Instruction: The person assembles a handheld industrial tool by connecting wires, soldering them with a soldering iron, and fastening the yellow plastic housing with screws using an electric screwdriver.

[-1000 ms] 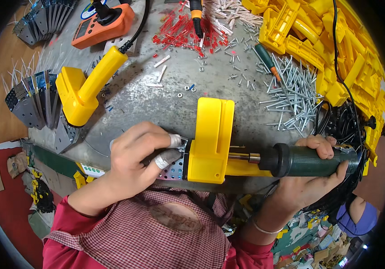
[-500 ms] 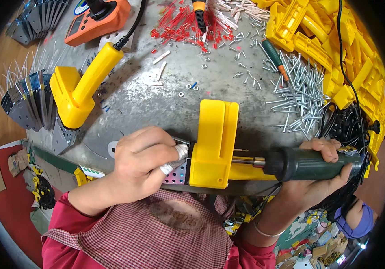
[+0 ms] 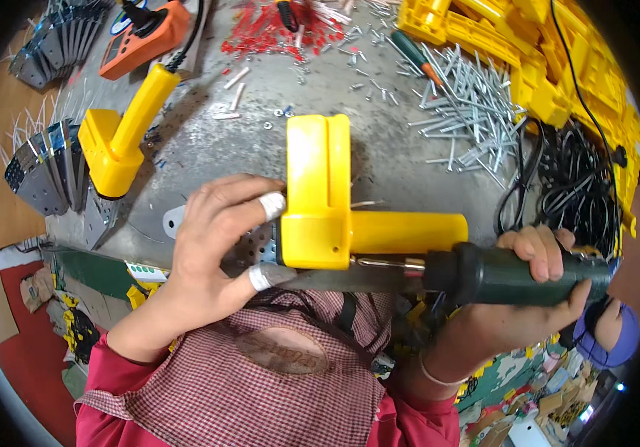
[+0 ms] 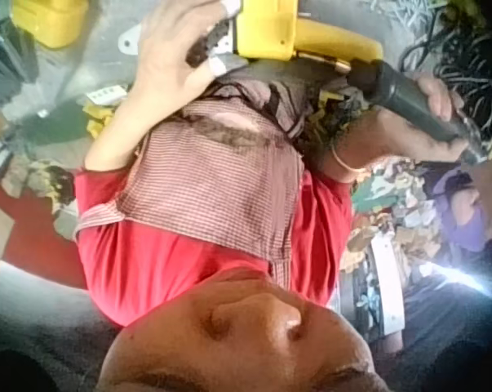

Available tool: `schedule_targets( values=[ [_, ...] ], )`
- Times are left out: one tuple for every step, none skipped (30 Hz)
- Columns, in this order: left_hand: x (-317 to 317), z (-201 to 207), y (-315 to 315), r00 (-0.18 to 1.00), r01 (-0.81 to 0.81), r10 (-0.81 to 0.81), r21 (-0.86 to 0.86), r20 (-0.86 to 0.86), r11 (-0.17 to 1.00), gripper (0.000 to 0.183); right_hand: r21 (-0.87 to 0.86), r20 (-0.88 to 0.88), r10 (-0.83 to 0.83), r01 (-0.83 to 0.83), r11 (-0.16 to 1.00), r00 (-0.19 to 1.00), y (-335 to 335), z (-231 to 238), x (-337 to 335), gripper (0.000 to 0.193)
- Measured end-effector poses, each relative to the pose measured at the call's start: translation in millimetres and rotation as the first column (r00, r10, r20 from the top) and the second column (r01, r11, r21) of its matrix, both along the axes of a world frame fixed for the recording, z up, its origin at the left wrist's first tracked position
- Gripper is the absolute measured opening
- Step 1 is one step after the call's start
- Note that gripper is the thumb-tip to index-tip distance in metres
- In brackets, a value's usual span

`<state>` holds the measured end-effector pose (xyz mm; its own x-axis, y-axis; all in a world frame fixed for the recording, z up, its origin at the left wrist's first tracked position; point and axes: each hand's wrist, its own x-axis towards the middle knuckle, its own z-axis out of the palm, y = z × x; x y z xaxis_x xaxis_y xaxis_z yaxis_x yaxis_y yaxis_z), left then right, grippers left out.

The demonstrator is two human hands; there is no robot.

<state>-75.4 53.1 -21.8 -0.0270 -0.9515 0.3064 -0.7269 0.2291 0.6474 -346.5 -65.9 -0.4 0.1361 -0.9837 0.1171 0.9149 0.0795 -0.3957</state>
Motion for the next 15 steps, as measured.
schedule_targets(
  values=[
    [-1.2,1.3,-0.8,1.000,0.014,-0.014,-0.002,-0.006,1.000,0.053,0.017,-0.019,-0.002,0.002,1.000,1.000,0.9,0.2,0.6,0.037],
    [-2.5,2.4,-1.5,0.999,0.002,-0.002,0.013,-0.036,1.000,0.053,0.017,-0.010,-0.012,0.012,1.000,1.000,2.5,-1.5,-0.6,0.038],
    [-2.5,2.9,-2.3,0.998,-0.014,0.016,0.029,-0.061,0.999,0.052,0.017,0.004,-0.017,0.017,1.000,1.000,3.2,-3.8,-0.4,0.038],
    [-2.5,3.0,-3.2,0.997,-0.014,0.016,0.030,-0.076,0.999,0.052,0.015,0.004,-0.023,0.023,1.000,1.000,3.9,-3.0,1.4,0.038],
    [-1.7,3.9,-4.0,0.997,-0.009,0.011,0.028,-0.075,1.000,0.052,0.020,0.009,-0.041,0.041,0.999,0.999,4.7,-2.0,4.0,0.038],
    [-1.2,4.7,-3.8,0.998,0.000,0.002,0.035,-0.057,0.999,0.052,0.029,0.014,-0.057,0.056,0.998,0.998,5.4,-1.8,4.7,0.037],
    [-0.9,5.1,-3.8,0.999,0.008,-0.007,0.043,-0.038,0.999,0.053,0.029,0.016,-0.057,0.056,0.998,0.998,5.7,-2.3,4.2,0.037],
    [-1.3,4.5,-4.0,0.999,0.007,-0.005,0.043,-0.036,0.999,0.053,0.014,0.011,-0.061,0.061,0.998,0.998,5.8,-3.0,3.9,0.037],
    [-1.5,3.5,-3.6,0.998,0.004,-0.001,0.036,-0.061,0.999,0.052,0.001,0.009,-0.062,0.062,0.998,0.998,5.7,-3.9,4.8,0.036],
    [-1.6,2.9,-3.2,0.996,-0.001,0.004,0.029,-0.084,1.000,0.052,0.003,0.013,-0.056,0.056,0.998,0.998,5.9,-4.1,5.5,0.036],
    [-2.1,3.0,-3.1,0.997,-0.008,0.010,0.031,-0.080,0.999,0.052,0.005,0.009,-0.068,0.068,0.998,0.998,6.4,-3.8,5.8,0.035],
    [-2.6,2.8,-2.8,0.997,-0.009,0.012,0.036,-0.082,0.999,0.052,0.008,0.005,-0.079,0.079,0.997,0.997,7.0,-4.5,6.6,0.035],
    [-1.9,2.4,-2.1,0.996,-0.010,0.014,0.040,-0.085,0.999,0.052,0.011,0.010,-0.071,0.071,0.997,0.997,7.0,-6.4,7.2,0.035],
    [1.0,1.4,-1.3,0.999,0.019,-0.018,0.030,-0.034,0.999,0.055,0.013,0.029,-0.057,0.057,0.998,0.998,6.7,-8.8,7.3,0.034],
    [1.9,1.9,-0.9,0.999,0.010,-0.009,0.033,-0.031,0.999,0.055,0.015,0.048,-0.043,0.042,0.999,0.998,6.1,-9.9,6.8,0.034]
  ],
)
